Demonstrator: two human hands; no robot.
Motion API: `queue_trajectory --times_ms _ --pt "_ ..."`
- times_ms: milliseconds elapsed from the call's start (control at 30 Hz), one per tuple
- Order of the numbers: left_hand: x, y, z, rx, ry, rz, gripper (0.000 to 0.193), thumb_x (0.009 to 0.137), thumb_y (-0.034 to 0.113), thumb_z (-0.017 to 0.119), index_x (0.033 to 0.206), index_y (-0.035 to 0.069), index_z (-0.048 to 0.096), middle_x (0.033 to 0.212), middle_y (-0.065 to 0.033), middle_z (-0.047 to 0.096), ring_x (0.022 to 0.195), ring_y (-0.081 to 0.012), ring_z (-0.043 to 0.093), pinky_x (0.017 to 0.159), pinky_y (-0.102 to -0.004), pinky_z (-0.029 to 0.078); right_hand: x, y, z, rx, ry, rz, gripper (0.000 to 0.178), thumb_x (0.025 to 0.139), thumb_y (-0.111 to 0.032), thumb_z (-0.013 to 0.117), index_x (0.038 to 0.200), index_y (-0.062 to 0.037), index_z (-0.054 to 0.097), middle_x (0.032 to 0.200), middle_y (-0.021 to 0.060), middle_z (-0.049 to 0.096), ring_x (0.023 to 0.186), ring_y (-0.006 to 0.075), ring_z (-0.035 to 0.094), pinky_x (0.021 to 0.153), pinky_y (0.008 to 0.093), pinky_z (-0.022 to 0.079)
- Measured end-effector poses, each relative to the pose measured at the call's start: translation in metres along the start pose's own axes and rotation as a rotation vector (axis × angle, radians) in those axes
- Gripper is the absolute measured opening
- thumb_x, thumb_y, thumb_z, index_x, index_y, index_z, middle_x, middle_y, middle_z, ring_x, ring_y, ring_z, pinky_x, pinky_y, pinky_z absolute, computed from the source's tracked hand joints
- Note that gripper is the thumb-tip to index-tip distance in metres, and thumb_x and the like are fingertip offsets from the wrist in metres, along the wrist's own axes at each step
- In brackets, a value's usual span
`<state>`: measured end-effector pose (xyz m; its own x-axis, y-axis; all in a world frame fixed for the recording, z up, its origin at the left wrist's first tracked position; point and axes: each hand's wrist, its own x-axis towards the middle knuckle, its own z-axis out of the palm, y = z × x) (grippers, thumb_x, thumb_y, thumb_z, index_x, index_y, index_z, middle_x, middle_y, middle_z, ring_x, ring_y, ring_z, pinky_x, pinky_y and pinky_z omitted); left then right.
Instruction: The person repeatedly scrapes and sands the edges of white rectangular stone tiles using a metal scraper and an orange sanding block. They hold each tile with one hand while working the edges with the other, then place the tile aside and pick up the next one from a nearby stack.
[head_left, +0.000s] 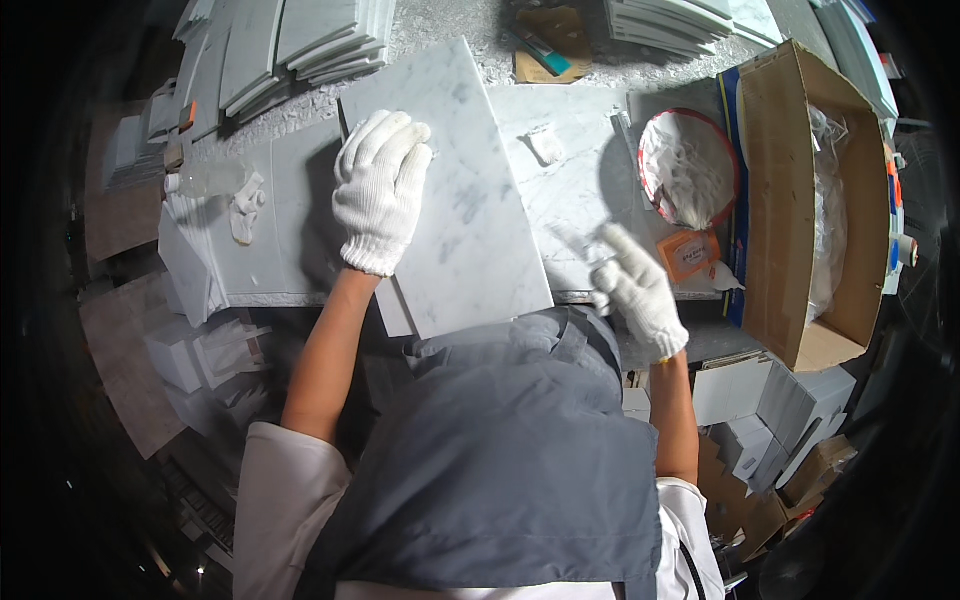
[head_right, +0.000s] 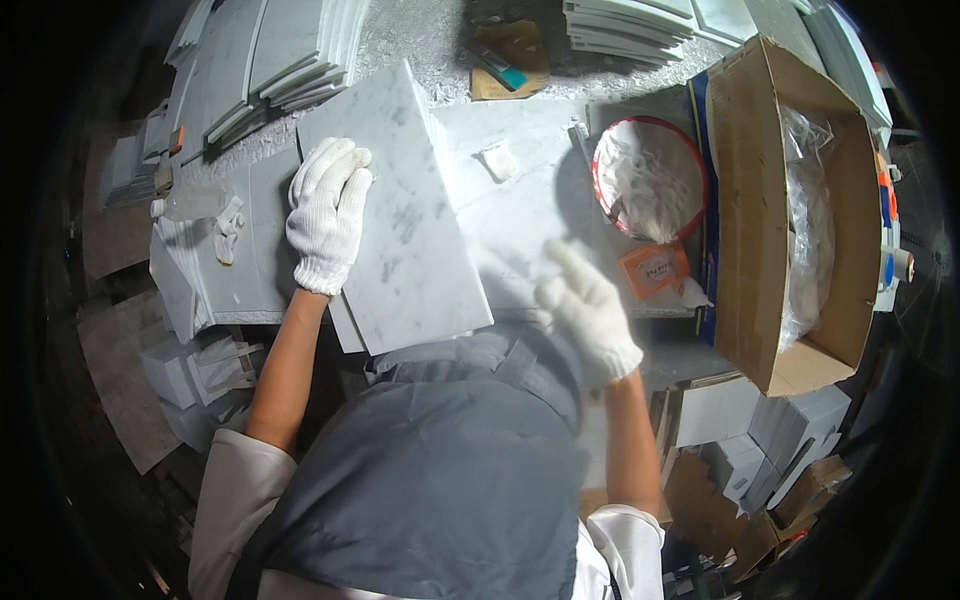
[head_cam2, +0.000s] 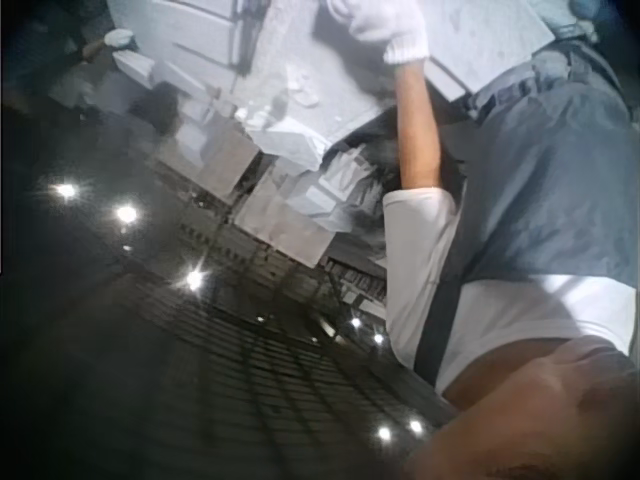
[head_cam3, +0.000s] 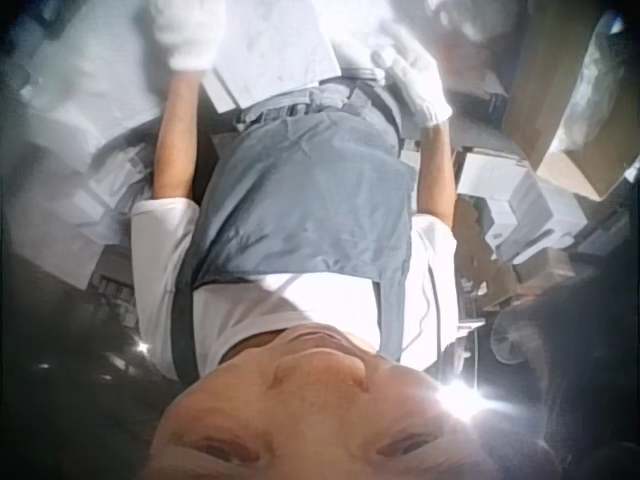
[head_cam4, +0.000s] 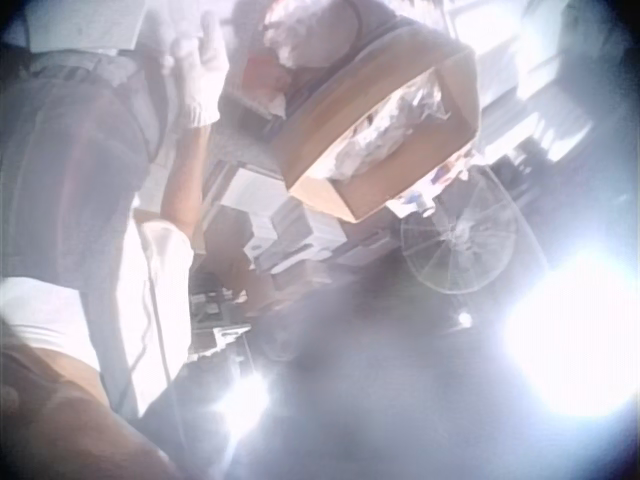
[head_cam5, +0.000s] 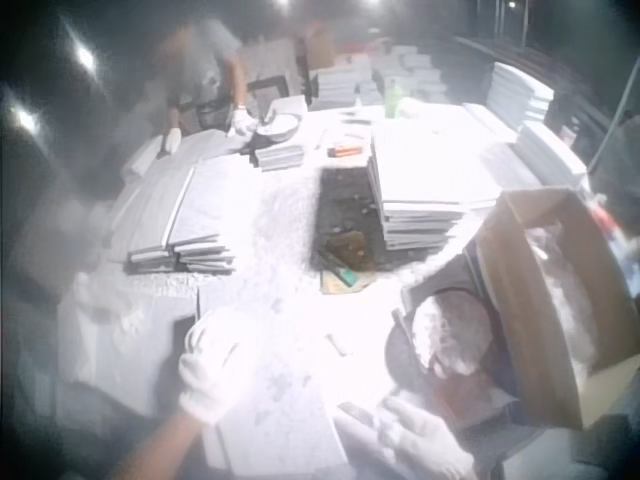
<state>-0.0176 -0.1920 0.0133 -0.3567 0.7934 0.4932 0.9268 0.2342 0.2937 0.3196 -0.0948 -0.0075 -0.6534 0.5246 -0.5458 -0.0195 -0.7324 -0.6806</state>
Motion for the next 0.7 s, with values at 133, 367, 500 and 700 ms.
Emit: queue_trajectory --times_ms 133,367,500,700 --pt "0.008 0.04 -0.017 0.08 -0.014 0.139 0.019 0.089 0.02 0.07 0.106 0.015 0.077 0.121 -0.0038 0.069 0.124 -0.0208 0.059 0.112 -0.0407 0.04 -0.011 0.012 -0.001 -1.119 0.029 -0.008 0.041 0.096 -0.002 0.064 0.136 -0.0041 0.061 0.091 0.0042 0.07 0.075 0.0105 0.063 0.069 0.0247 0.054" --pt "-0.032 0.13 -0.063 -1.003 -0.81 0.273 0.02 0.092 0.023 0.055 0.094 0.012 0.072 0.098 -0.0105 0.069 0.087 -0.0281 0.069 0.075 -0.0381 0.058 -0.027 0.0 -0.009 0.073 0.175 0.063 0.017 0.097 -0.006 0.066 0.112 -0.0008 0.064 0.094 0.0052 0.069 0.074 0.0119 0.062 0.065 0.0259 0.052" --pt "-0.025 0.084 -0.048 -1.121 -0.552 -0.3 0.014 0.091 0.008 0.067 0.103 0.0 0.07 0.104 -0.0102 0.072 0.1 -0.0216 0.069 0.089 -0.038 0.054 -0.018 -0.007 0.005 0.181 0.061 0.031 0.031 0.094 -0.007 0.07 0.123 0.0018 0.062 0.092 0.0064 0.066 0.079 0.0135 0.063 0.069 0.0276 0.053" --pt "0.03 0.03 -0.007 -0.15 -0.03 0.147 0.023 0.089 0.01 0.072 0.111 0.003 0.072 0.112 -0.0131 0.071 0.108 -0.0303 0.067 0.105 -0.0417 0.048 0.029 -0.035 0.043 -0.357 -0.012 -0.131 0.033 0.098 -0.014 0.068 0.128 0.0005 0.066 0.102 0.0087 0.072 0.082 0.0127 0.069 0.07 0.0276 0.06"
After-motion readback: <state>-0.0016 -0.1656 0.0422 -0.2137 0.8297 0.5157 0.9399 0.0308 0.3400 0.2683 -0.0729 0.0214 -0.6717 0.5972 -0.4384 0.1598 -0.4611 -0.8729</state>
